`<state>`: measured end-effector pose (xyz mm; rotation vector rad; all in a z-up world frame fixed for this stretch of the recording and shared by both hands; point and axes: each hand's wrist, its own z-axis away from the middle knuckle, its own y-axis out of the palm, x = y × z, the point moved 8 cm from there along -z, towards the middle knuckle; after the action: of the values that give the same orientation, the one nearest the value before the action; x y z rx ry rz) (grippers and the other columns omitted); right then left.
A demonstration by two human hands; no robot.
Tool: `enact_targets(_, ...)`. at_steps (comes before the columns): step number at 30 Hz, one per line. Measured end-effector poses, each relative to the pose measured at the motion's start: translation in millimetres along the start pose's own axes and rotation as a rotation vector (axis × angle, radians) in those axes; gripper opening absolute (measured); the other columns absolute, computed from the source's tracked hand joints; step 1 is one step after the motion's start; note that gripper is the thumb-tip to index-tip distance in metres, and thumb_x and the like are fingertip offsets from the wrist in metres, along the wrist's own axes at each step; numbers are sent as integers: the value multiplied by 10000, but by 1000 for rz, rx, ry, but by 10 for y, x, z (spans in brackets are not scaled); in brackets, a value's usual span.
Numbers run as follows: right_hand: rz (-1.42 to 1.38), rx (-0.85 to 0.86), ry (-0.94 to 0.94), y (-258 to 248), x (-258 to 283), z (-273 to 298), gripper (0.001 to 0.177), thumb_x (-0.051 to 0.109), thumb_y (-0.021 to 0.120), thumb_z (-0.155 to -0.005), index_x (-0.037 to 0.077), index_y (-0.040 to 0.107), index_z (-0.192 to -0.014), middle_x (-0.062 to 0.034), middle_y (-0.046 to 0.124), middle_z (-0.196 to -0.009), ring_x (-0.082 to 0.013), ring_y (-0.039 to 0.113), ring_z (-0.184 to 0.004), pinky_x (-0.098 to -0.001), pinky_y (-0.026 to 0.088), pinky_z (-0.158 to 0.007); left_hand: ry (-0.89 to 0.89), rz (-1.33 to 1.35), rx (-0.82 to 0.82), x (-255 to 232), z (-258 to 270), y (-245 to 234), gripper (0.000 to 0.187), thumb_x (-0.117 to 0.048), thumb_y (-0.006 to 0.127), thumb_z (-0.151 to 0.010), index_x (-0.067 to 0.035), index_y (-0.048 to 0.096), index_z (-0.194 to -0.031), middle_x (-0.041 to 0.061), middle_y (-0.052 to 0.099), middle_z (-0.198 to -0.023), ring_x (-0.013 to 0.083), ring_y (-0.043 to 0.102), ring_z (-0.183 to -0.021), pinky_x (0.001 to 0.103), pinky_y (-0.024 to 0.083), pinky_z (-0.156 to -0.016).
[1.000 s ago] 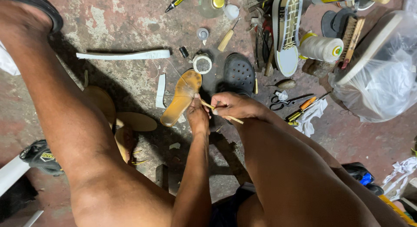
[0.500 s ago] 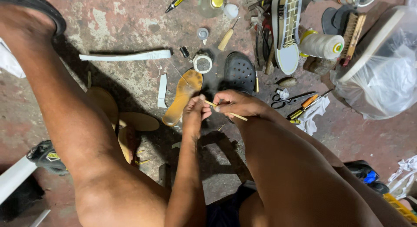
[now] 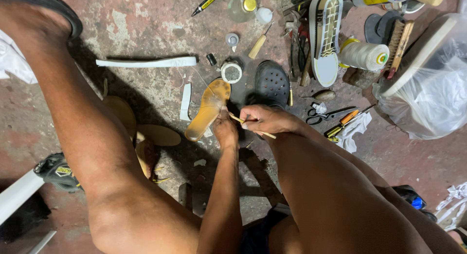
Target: The person applies glue to a shoe sole using a stick, pours liquid glue from a metal tin into a smaller jar, and continues applying glue to the surface of the sole.
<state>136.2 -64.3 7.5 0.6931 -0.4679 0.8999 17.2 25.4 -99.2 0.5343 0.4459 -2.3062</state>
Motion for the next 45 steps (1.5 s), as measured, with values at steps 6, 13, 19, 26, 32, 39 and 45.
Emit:
enact_targets(6,-4,-7,-10,-43,-91,57,170,186,640,-966,44,620,-1056,-23,607,-698,-81,526,-571,-289,433,-516,-83,73,106,-45,88,37,392,-409,572,-1019,-91,621,-794,-5,519,-607,103,470,-510,262,392,-480)
enact_targets(13,-451,-5,42,-85,-338,-91,254,267,577,-1021,37,648,-1101,-27,635,-709,-80,536,-549,-252,430,-503,52,310,333,-194,70,231,298,-322,644,-1037,-72,649,-874,-2,590,-677,82,542,-581,224,442,-549)
enact_targets(19,-267,-58,-123,-177,-254,-102,199,203,646,-1024,22,645,-1106,-27,625,-861,-68,555,-688,-252,479,-589,-171,369,300,-73,129,238,199,-289,648,-977,-98,694,-941,-7,666,-764,67,618,-662,212,533,-646)
enact_targets(26,-176,-66,-72,-123,-124,-43,146,155,618,-975,39,570,-1049,-21,720,-996,-62,673,-813,-270,537,-596,-115,196,251,6,148,192,327,-352,645,-1010,-92,628,-813,4,630,-721,77,558,-613,223,481,-584)
enact_targets(32,49,-95,-8,-84,-179,-108,138,93,639,-956,8,558,-1027,-95,696,-842,-110,598,-590,-297,481,-506,-88,90,125,136,134,177,453,-421,557,-1036,-96,595,-722,5,543,-603,103,466,-514,261,380,-489)
enact_targets(39,-38,-60,-56,-68,-148,-153,93,51,632,-948,3,571,-999,-71,725,-828,-91,552,-543,-284,443,-467,-284,321,32,395,116,146,441,-431,582,-1054,-77,614,-793,2,553,-670,117,486,-553,274,404,-501)
enact_targets(45,8,-125,-67,-108,-98,-116,106,61,623,-966,-1,551,-1012,-63,702,-887,-96,580,-569,-294,482,-480,-171,387,230,277,126,191,268,-311,606,-1039,-70,663,-934,25,659,-822,114,578,-689,258,453,-594)
